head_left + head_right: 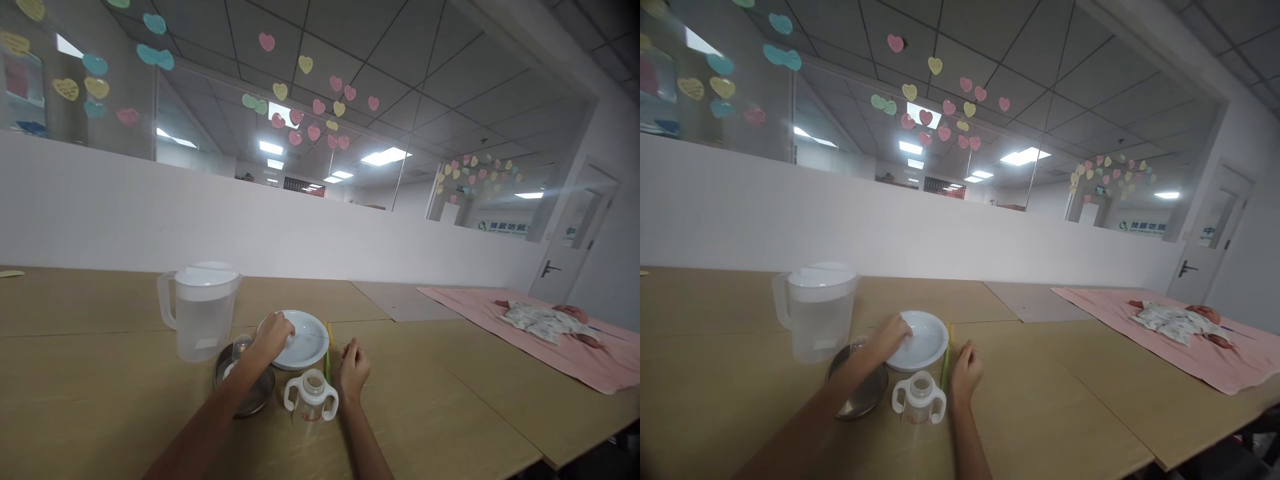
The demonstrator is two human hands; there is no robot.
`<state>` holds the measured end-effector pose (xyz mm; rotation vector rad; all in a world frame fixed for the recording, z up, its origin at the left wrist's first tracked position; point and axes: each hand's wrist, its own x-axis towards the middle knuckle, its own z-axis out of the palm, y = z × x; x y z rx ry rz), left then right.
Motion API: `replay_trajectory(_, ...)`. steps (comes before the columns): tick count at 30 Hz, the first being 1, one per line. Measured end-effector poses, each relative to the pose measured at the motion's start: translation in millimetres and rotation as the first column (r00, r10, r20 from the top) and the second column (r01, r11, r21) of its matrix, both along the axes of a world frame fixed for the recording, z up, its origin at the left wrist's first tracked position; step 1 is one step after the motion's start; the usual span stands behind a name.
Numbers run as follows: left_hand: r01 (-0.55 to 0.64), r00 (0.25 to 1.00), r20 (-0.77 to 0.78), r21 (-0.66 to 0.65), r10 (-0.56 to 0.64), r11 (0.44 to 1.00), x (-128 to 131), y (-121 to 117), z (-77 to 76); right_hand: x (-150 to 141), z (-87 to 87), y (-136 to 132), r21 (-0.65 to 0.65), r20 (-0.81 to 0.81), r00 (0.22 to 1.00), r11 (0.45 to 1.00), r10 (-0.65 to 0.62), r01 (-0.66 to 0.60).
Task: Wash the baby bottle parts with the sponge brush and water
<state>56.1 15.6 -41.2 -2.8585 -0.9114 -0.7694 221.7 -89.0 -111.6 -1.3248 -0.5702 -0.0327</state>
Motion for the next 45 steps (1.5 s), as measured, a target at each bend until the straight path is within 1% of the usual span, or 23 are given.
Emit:
replay_trajectory(3, -0.055, 0.996, -0.066, -0.033, 0.052, 0.998, 1.0, 1.0, -2.2, -1.5, 1.7, -1.2, -0.053, 0.059, 0.998, 0.999, -0.006, 0.009)
replay_trajectory(5, -0.073, 0.994, -0.087, -0.069, 0.067, 0.995, 0.8, 0.6, -3.6, -2.0, 2.2, -1.7, -0.081, 0.079, 0.997, 0.997, 0.001, 0.005)
replay_trajectory(8, -0.085, 0.994, -0.084, -0.139, 0.073, 0.987, -0.6, -0.4, -6.4, -2.0, 2.4, -2.6, -0.101, 0.113, 0.994, 0.995, -0.007, 0.019)
replay_trajectory(10, -0.087, 0.995, -0.056, -0.196, 0.077, 0.977, -1.7, -0.1, -8.9, -1.5, 2.2, -3.0, -0.118, 0.14, 0.99, 0.992, -0.028, 0.045)
replay_trajectory(13, -0.074, 0.996, 0.021, -0.306, 0.084, 0.949, -1.8, 3.0, -12.8, -1.3, 1.1, -2.9, -0.154, 0.172, 0.985, 0.987, -0.028, 0.055)
replay_trajectory(16, -0.03, 0.985, 0.142, -0.417, 0.098, 0.909, 1.1, 9.0, -15.3, -2.6, -0.5, -1.7, -0.172, 0.22, 0.976, 0.984, -0.002, 0.041)
replay_trajectory(18, 0.003, 0.959, 0.252, -0.47, 0.131, 0.883, 3.8, 12.9, -15.3, -4.0, -1.5, -0.8, -0.18, 0.268, 0.963, 0.983, 0.008, 0.042)
replay_trajectory(20, 0.044, 0.911, 0.373, -0.513, 0.177, 0.857, 5.7, 15.3, -13.0, -5.4, -2.6, -0.1, -0.201, 0.308, 0.951, 0.979, 0.023, 0.042)
replay_trajectory(23, 0.146, 0.819, 0.532, -0.556, 0.216, 0.818, 5.5, 13.1, -3.7, -6.4, -4.3, 1.0, -0.239, 0.331, 0.942, 0.971, 0.054, 0.028)
replay_trajectory(25, 0.235, 0.762, 0.611, -0.569, 0.214, 0.788, 3.9, 6.6, 7.4, -6.5, -5.4, 1.8, -0.263, 0.333, 0.94, 0.965, 0.074, 0.017)
replay_trajectory(29, 0.402, 0.686, 0.709, -0.558, 0.165, 0.726, 0.4, -18.0, 40.2, -6.5, -7.6, 4.0, -0.313, 0.383, 0.918, 0.95, 0.106, 0.021)
replay_trajectory(30, 0.443, 0.674, 0.724, -0.554, 0.146, 0.705, -0.5, -26.1, 49.4, -6.6, -8.1, 4.6, -0.32, 0.398, 0.911, 0.947, 0.11, 0.026)
replay_trajectory(31, 0.503, 0.657, 0.744, -0.552, 0.12, 0.665, -1.4, -34.8, 58.2, -6.6, -8.6, 5.0, -0.327, 0.41, 0.905, 0.945, 0.112, 0.031)
replay_trajectory(32, 0.537, 0.654, 0.75, -0.553, 0.099, 0.638, -2.5, -43.8, 66.3, -6.6, -8.9, 5.4, -0.333, 0.419, 0.901, 0.942, 0.111, 0.039)
replay_trajectory(34, 0.557, 0.68, 0.731, -0.565, 0.056, 0.609, -5.1, -62.0, 79.5, -6.4, -9.2, 5.5, -0.348, 0.433, 0.895, 0.936, 0.108, 0.055)
replay_trajectory(37, 0.557, 0.757, 0.653, -0.618, -0.033, 0.555, -7.9, -85.1, 89.4, -5.8, -8.2, 4.2, -0.386, 0.433, 0.892, 0.921, 0.13, 0.053)
replay_trajectory(39, 0.554, 0.795, 0.6, -0.657, -0.091, 0.511, -7.9, -95.0, 90.1, -5.3, -7.1, 3.0, -0.41, 0.418, 0.896, 0.911, 0.151, 0.037)
replay_trajectory(41, 0.557, 0.811, 0.57, -0.679, -0.135, 0.479, -6.7, -99.9, 88.2, -4.8, -6.0, 2.2, -0.428, 0.401, 0.9, 0.903, 0.172, 0.018)
replay_trajectory(43, 0.562, 0.815, 0.555, -0.685, -0.168, 0.464, -5.5, -101.1, 86.0, -4.5, -5.6, 1.9, -0.443, 0.387, 0.904, 0.897, 0.183, 0.008)
replay_trajectory(45, 0.563, 0.816, 0.548, -0.681, -0.184, 0.468, -5.2, -100.7, 85.2, -4.5, -5.6, 2.0, -0.452, 0.386, 0.903, 0.892, 0.186, 0.01)
